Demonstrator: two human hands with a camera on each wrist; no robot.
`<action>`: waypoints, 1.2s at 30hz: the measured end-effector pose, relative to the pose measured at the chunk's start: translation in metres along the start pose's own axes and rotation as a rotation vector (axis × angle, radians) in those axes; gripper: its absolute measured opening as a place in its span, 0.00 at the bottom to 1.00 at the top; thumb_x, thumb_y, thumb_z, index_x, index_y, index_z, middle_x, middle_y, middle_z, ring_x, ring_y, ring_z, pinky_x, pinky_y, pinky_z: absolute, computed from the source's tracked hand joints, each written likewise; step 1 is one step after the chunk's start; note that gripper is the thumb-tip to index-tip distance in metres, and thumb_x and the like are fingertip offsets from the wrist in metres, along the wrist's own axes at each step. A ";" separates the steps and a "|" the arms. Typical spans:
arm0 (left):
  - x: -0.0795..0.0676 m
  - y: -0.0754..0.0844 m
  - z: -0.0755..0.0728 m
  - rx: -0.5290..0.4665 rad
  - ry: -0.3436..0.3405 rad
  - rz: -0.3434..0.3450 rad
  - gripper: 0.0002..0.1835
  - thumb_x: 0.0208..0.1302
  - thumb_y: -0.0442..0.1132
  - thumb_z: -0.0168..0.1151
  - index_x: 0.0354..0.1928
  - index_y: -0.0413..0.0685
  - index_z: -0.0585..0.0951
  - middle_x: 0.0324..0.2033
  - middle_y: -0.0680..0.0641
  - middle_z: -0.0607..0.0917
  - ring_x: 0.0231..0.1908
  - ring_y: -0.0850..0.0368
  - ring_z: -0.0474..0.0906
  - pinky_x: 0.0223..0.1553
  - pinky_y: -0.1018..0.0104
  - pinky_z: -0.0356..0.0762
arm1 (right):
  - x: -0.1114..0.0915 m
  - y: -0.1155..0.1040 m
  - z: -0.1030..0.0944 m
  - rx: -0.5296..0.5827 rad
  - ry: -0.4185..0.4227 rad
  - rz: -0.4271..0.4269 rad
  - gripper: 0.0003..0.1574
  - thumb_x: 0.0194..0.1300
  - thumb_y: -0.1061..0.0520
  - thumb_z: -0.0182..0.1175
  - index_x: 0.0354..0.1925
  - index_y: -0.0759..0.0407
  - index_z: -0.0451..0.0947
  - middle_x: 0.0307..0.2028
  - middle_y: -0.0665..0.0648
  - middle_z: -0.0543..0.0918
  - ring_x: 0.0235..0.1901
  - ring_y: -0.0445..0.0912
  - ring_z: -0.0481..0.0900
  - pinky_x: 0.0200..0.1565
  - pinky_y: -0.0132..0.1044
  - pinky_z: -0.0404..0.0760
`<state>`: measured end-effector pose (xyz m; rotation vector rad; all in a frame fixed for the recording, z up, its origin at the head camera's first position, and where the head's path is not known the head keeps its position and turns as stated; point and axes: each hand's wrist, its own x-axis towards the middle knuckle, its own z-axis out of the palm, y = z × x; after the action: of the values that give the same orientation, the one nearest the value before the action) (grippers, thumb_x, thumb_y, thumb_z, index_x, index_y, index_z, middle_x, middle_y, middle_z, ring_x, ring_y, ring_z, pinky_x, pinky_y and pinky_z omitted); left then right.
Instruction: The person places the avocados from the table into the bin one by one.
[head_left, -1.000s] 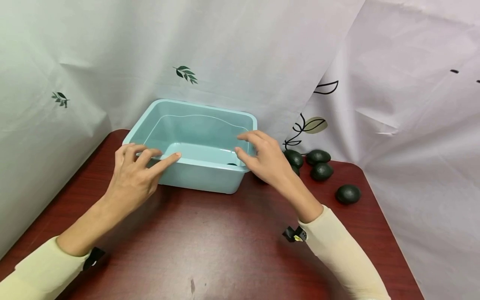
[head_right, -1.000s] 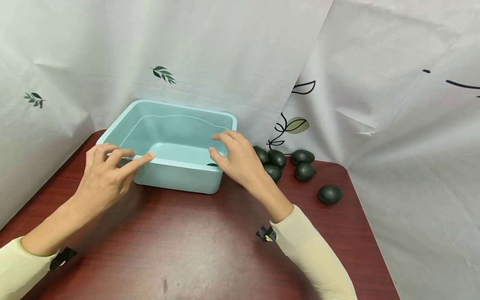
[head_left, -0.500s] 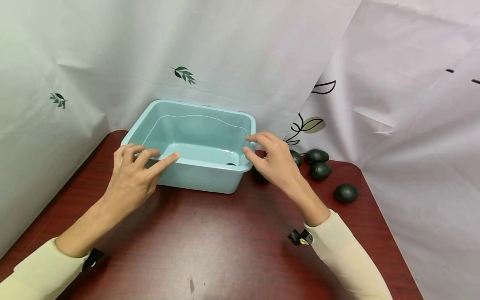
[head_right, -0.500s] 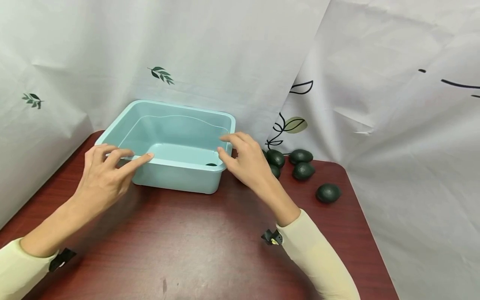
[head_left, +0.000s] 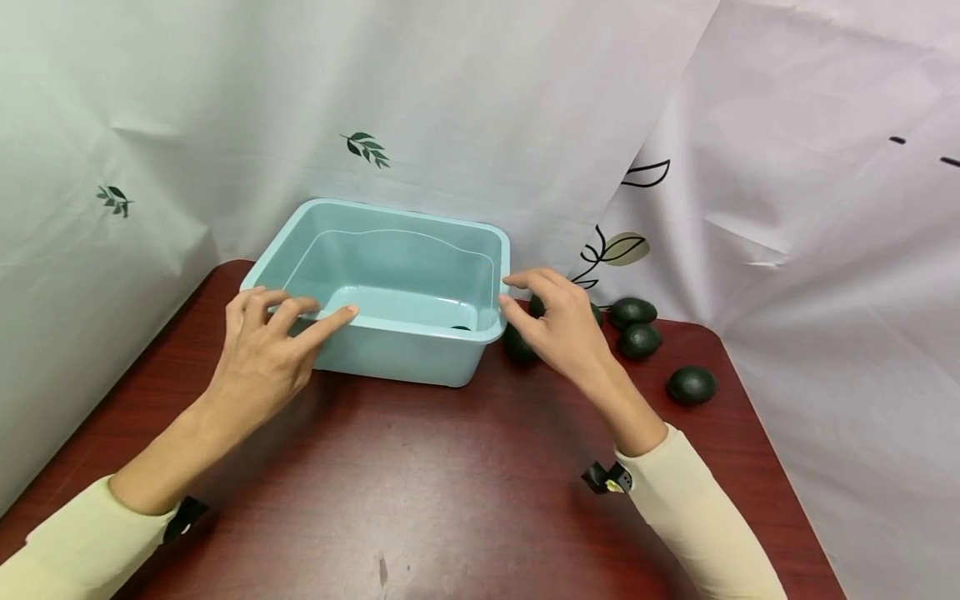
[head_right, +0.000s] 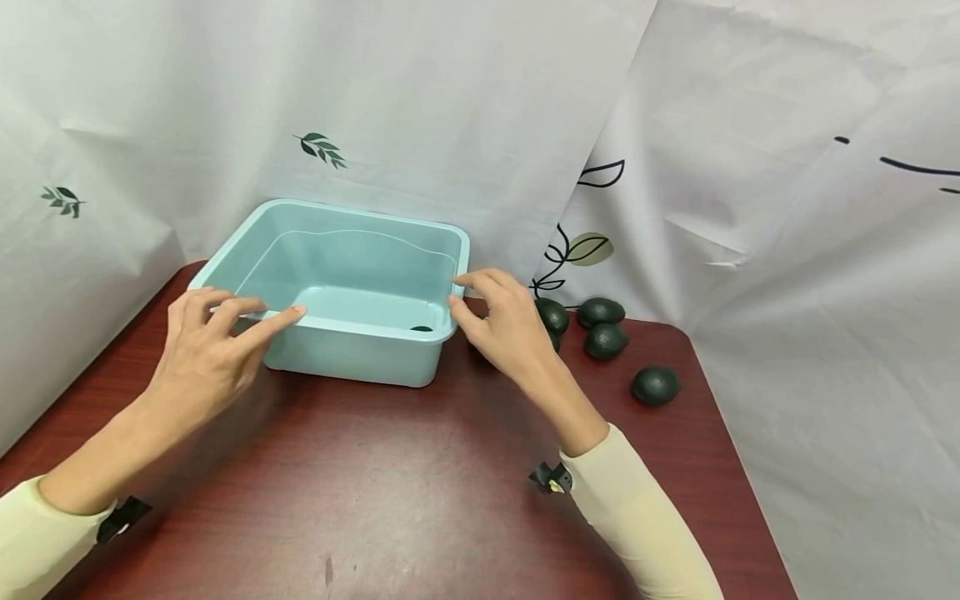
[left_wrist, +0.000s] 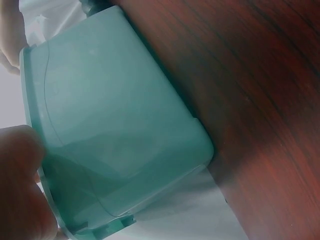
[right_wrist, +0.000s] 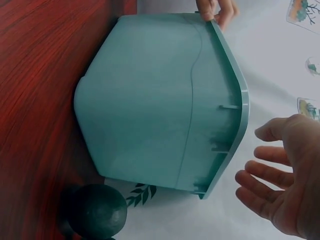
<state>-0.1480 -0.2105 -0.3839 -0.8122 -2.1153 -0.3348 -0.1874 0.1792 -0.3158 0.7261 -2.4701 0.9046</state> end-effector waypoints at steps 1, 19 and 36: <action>0.000 0.000 0.000 -0.001 0.002 0.000 0.39 0.61 0.19 0.70 0.72 0.59 0.84 0.50 0.34 0.81 0.55 0.25 0.72 0.57 0.21 0.64 | -0.001 0.001 0.000 0.000 0.002 0.001 0.18 0.78 0.53 0.72 0.59 0.62 0.91 0.57 0.60 0.93 0.58 0.57 0.91 0.61 0.56 0.89; 0.000 0.001 0.001 -0.014 0.015 -0.002 0.37 0.63 0.18 0.67 0.71 0.58 0.85 0.50 0.34 0.81 0.54 0.26 0.71 0.58 0.21 0.63 | -0.020 0.021 0.003 0.015 0.004 0.069 0.16 0.78 0.54 0.70 0.60 0.56 0.91 0.54 0.57 0.94 0.58 0.54 0.90 0.62 0.56 0.86; 0.002 0.000 -0.004 0.008 -0.046 0.005 0.37 0.66 0.18 0.62 0.72 0.57 0.84 0.52 0.32 0.82 0.53 0.25 0.71 0.56 0.21 0.64 | -0.040 0.050 0.003 -0.020 -0.081 0.241 0.23 0.81 0.49 0.69 0.67 0.55 0.88 0.62 0.60 0.91 0.63 0.58 0.89 0.62 0.61 0.88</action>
<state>-0.1462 -0.2120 -0.3799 -0.8273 -2.1558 -0.3071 -0.1866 0.2227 -0.3621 0.4725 -2.6761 0.9503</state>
